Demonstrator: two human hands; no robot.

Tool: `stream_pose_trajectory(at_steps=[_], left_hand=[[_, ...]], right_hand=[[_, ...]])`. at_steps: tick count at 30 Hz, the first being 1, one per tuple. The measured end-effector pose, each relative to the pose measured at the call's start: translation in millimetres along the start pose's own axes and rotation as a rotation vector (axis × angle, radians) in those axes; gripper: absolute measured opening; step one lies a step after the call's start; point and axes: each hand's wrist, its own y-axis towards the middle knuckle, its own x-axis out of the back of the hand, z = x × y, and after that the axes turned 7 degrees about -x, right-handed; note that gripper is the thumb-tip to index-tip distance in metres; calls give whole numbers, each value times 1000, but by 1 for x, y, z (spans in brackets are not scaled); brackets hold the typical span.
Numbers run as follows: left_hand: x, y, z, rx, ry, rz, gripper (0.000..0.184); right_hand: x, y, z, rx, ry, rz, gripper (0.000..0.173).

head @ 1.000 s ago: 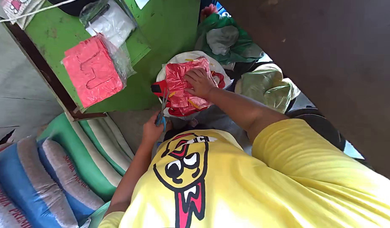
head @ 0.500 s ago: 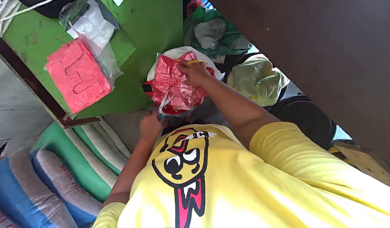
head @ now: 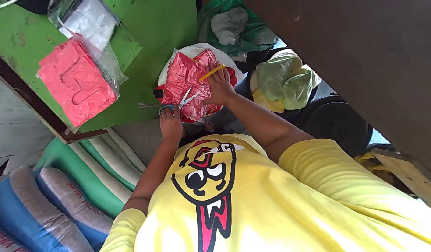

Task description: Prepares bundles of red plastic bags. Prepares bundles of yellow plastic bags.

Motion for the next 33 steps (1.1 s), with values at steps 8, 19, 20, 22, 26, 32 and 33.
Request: stream_pose_trajectory(at_steps=[8,19,20,22,26,32,33], left_hand=[[5,16,-20,0,-15,50,53],[-11,20,-15,-49,-9,21,57],[-13,20,-15,-52,-15,16,57],[-14,20,-14,-53,-19,23,59],[-18,19,-11,-70,-49,-4,58],[-24,15,-4,-96,-90,-94,52],[-26,14,-3,-107,-101,-119,51]], right_hand=[[-15,-16,22,-197,-23,-56,166],[-11,-14,24,-224,-50,-14,165],[-11,-14,24,-224,-52,-14,165],[-13,-13,23,-221,-51,-31,165],[-13,-13,24,-226,-61,-33,167],[-14,-13,25,-229,-74,-36,168],[-14,-13,25,-227,-80,-37,168]])
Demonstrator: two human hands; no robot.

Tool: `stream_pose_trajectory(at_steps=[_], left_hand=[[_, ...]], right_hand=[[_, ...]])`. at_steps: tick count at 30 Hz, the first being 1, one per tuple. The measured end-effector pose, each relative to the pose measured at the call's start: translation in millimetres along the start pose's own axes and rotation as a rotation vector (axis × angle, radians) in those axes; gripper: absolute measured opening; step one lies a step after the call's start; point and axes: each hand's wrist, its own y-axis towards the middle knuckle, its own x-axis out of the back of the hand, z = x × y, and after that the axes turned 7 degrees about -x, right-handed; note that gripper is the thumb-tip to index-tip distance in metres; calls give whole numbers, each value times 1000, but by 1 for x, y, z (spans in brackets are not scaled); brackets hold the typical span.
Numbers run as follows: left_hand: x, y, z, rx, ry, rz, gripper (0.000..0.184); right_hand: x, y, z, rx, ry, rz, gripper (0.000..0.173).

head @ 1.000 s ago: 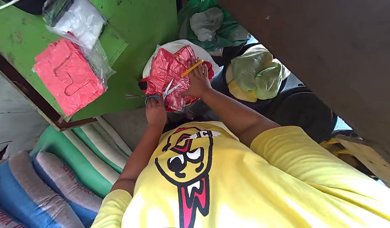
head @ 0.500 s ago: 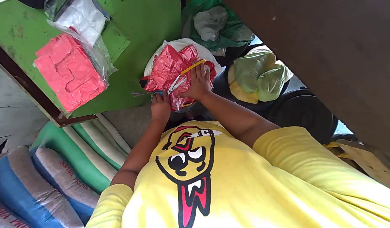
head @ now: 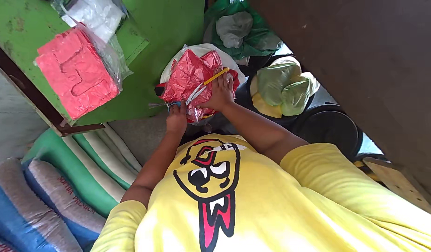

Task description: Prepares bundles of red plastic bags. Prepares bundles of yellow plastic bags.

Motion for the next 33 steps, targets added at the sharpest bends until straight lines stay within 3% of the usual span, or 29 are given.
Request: stream_pose_trajectory(at_steps=[24,27,29,32,33], left_hand=[[-1,-2,9,-18,-50,16,51],[0,-6,14,6,-130,-58,46],[4,-14,22,44,-213,-145,47],[16,-31,39,139,-272,-167,52],[20,-37,46,163,-275,-157,53]], right_hand=[[-2,3,3,-12,-18,-38,169],[-1,-1,3,-12,-12,-48,168],[-5,-8,0,106,12,-117,152],[-6,-15,-7,523,56,-164,97],[-4,-15,-7,614,25,-121,88]])
